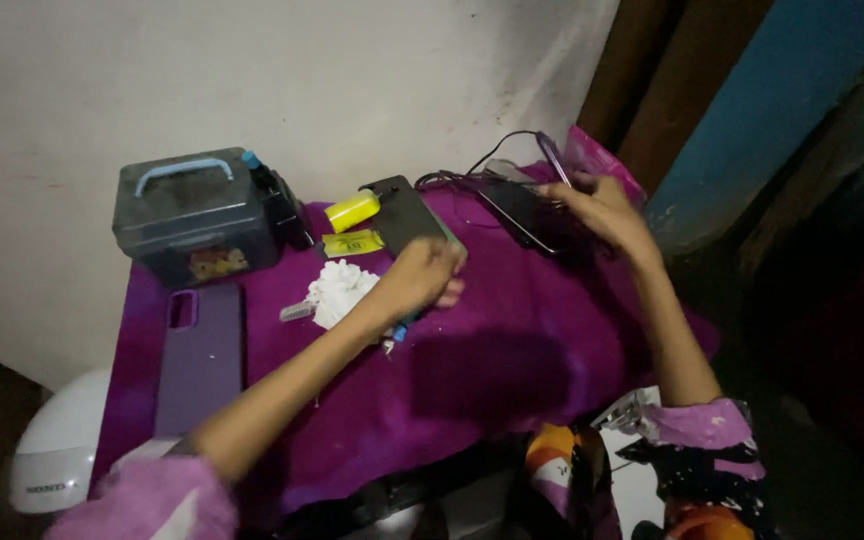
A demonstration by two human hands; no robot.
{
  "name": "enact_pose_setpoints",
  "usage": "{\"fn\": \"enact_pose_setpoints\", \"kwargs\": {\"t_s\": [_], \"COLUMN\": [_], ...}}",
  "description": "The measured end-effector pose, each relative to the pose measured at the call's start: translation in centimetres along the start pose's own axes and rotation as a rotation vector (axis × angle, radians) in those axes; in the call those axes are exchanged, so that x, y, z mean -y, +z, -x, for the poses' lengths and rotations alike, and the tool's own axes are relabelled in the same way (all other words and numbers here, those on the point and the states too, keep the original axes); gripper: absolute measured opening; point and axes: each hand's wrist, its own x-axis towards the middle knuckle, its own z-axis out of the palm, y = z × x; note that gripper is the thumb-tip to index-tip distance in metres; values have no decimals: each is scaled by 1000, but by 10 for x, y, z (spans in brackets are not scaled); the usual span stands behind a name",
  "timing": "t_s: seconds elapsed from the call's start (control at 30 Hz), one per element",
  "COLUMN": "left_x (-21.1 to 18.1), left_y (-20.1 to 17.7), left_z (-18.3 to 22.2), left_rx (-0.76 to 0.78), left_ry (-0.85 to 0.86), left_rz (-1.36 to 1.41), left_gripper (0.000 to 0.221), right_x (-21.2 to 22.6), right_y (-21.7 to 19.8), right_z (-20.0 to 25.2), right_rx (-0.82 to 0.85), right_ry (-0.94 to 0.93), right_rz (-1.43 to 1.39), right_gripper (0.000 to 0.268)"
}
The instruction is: Assembling a smartphone by fitting the back cover and cleaning the device with a cloth.
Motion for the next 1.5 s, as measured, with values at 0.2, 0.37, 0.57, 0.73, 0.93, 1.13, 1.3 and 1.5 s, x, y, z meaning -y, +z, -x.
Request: {"fn": "enact_pose_setpoints", "kwargs": {"t_s": [0.2,0.37,0.57,0.73,0.93,1.13,1.3,1.5], "left_x": [4,8,18,29,4,26,46,24], "left_y": [68,101,102,104,98,99,103,94], "left_z": [-88,-115,-112,-134,-100,-122,-148,-121], "left_rx": [-133,-428,-497,-420,-378,-365,-340,-308], "left_ry": [-83,-111,-71,-49,-3,18,-33,-38], "left_rz": [457,149,133,322,309,274,293,287], "left_gripper": [42,39,18,16,3,6,32,32], "right_x": [16,12,7,7,3,6,-2,0], "right_y": [17,56,76,82,86,82,82,78], "right_z": [-7,-36,-46,-44,-43,-40,-50,-46], "right_rx": [-77,-100,-91,-118,-133,-119,-106,-69], "right_ry": [84,94,72,25,-2,1,-10,-40], "right_rz": [415,574,638,691,739,729,691,687], "right_gripper": [83,101,115,108,113,109,95,80]}}
